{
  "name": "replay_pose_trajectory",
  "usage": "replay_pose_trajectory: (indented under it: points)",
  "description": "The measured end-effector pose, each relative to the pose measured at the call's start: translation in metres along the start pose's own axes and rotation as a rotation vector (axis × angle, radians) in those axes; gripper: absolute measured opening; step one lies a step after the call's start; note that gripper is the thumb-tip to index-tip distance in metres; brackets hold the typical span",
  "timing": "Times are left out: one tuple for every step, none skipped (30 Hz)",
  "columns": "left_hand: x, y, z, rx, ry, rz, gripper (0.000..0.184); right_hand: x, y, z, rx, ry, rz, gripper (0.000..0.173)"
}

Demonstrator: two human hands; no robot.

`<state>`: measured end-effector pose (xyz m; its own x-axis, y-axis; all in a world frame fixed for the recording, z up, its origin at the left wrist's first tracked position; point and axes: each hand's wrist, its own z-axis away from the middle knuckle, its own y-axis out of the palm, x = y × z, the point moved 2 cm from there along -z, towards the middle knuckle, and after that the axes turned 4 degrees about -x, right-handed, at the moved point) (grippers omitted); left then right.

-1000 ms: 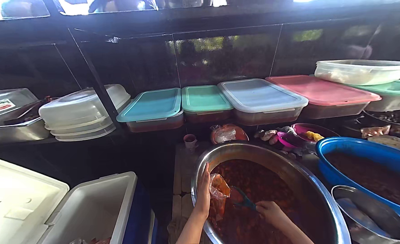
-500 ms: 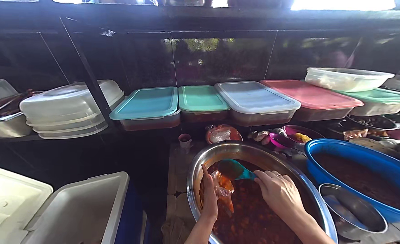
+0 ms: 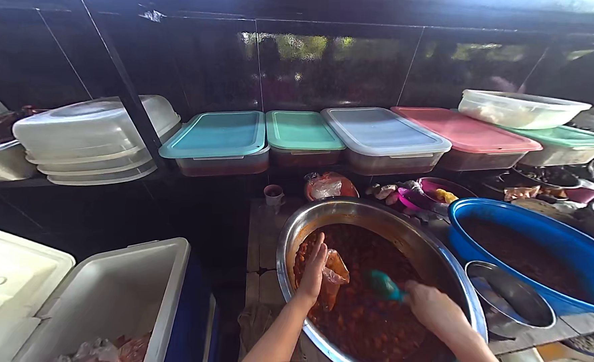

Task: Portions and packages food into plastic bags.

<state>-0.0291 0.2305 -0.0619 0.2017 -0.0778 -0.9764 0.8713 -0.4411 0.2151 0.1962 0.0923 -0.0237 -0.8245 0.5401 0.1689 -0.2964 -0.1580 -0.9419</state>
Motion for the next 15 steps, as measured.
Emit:
replay_pose_trajectory:
  points:
    - [-0.002,0.000,-0.001,0.023,0.008,-0.042,0.067,-0.008,0.021,-0.001,0.096,0.039,0.062,0.037]
    - [-0.006,0.001,-0.001,0.048,-0.001,-0.079,0.066,-0.014,0.044,-0.003,0.187,0.063,0.122,0.039]
    - [-0.010,0.002,-0.001,0.080,-0.022,-0.118,0.064,-0.016,0.063,-0.005,0.247,0.062,0.162,0.038]
    - [-0.015,0.004,-0.001,0.120,-0.043,-0.145,0.064,-0.014,0.073,-0.007,0.257,0.028,0.165,0.037]
    - [-0.020,0.007,-0.002,0.158,-0.059,-0.163,0.065,-0.008,0.073,-0.010,0.211,-0.051,0.082,0.037]
    - [-0.024,0.010,-0.004,0.192,-0.071,-0.169,0.067,0.002,0.065,-0.015,0.131,-0.171,-0.068,0.036]
    - [-0.026,0.013,-0.006,0.217,-0.081,-0.169,0.068,0.015,0.052,-0.019,0.064,-0.294,-0.265,0.037]
    - [-0.028,0.015,-0.008,0.244,-0.088,-0.165,0.068,0.031,0.036,-0.022,0.029,-0.393,-0.462,0.039]
    - [-0.029,0.018,-0.011,0.265,-0.088,-0.162,0.066,0.046,0.021,-0.023,0.007,-0.468,-0.615,0.038]
    - [-0.032,0.019,-0.013,0.303,-0.085,-0.175,0.065,0.059,0.006,-0.024,-0.010,-0.507,-0.700,0.035]
    - [-0.037,0.020,-0.013,0.347,-0.080,-0.208,0.063,0.070,-0.005,-0.024,-0.028,-0.502,-0.733,0.029]
    - [-0.045,0.020,-0.012,0.387,-0.071,-0.266,0.064,0.078,-0.013,-0.023,-0.029,-0.463,-0.745,0.022]
    - [-0.055,0.018,-0.008,0.411,-0.051,-0.352,0.066,0.083,-0.018,-0.023,-0.014,-0.428,-0.761,0.017]
    - [-0.065,0.014,-0.003,0.419,-0.017,-0.463,0.070,0.087,-0.021,-0.023,0.013,-0.413,-0.797,0.016]
    - [-0.074,0.008,0.002,0.402,0.036,-0.593,0.071,0.090,-0.022,-0.021,0.043,-0.419,-0.848,0.016]
